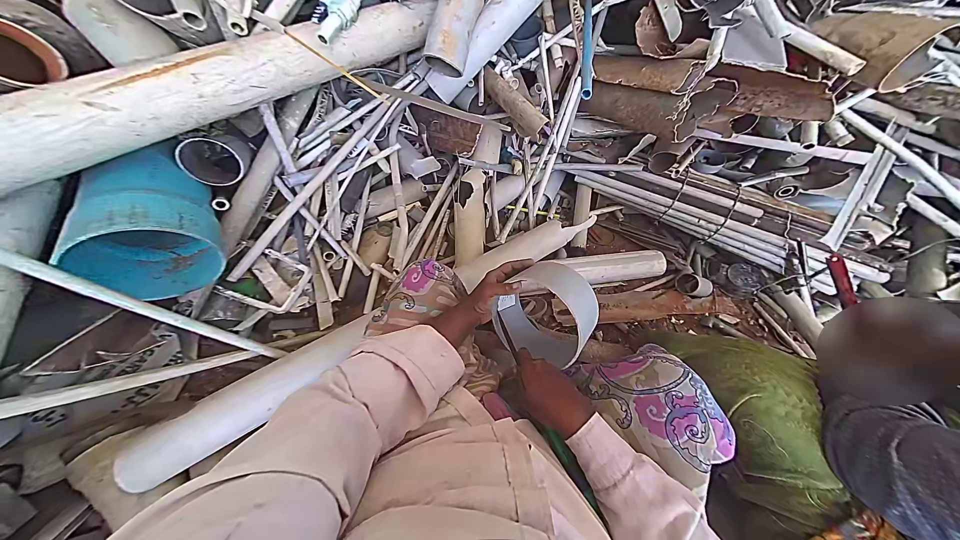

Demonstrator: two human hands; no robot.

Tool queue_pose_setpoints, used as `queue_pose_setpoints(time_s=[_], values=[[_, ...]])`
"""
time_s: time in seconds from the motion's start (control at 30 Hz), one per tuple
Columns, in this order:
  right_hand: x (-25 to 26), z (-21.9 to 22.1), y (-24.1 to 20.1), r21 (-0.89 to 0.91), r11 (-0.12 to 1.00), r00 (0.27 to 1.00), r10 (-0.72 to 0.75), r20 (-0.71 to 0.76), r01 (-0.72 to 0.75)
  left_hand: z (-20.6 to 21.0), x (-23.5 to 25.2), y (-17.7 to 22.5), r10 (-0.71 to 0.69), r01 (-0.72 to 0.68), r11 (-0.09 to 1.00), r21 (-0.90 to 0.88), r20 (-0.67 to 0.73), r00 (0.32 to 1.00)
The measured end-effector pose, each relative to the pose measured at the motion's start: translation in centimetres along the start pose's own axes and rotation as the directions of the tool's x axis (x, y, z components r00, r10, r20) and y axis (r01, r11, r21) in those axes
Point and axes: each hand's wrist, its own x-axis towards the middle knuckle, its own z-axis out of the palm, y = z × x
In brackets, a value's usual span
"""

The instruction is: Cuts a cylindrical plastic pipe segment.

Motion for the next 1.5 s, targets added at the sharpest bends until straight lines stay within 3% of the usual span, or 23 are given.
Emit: queue_pose_setpoints(time_s=[0.27, 0.47, 0.67, 0.97, 1.23, 1.5], values=[[0.3, 0.2, -0.4, -0.023, 0.999, 0.999, 0.039, -0.005, -0.039, 0.7, -0.1, 0.1, -0.003, 0.004, 1.0, 0.018, -0.057, 0.998], [-0.1, -0.2, -0.5, 0.044, 0.996, 0.996, 0.073, -0.04, -0.072, 1.3, -0.2, -0.2, 0.009, -0.025, 0.997, -0.072, -0.214, 0.977], [-0.1, -0.3, -0.1, 0.063, 0.997, 0.998, 0.037, -0.055, -0.034, 1.0, 0.2, -0.2, 0.031, -0.063, 0.991, -0.119, -0.253, 0.967], [-0.3, 0.1, -0.2, -0.008, 0.999, 0.999, 0.034, -0.021, -0.034, 0.8, -0.1, -0.3, 0.046, -0.05, 0.998, -0.033, -0.121, 0.992], [0.3, 0.4, 0.1, 0.034, 0.999, 1.0, 0.026, -0.01, -0.025, 0.6, -0.3, -0.4, 0.046, -0.044, 0.998, 0.045, -0.048, 0.998], [0.3, -0.3, 0.0, 0.099, 0.994, 0.997, 0.052, -0.06, -0.046, 1.7, -0.3, -0.2, 0.044, -0.073, 0.993, -0.093, -0.28, 0.959]])
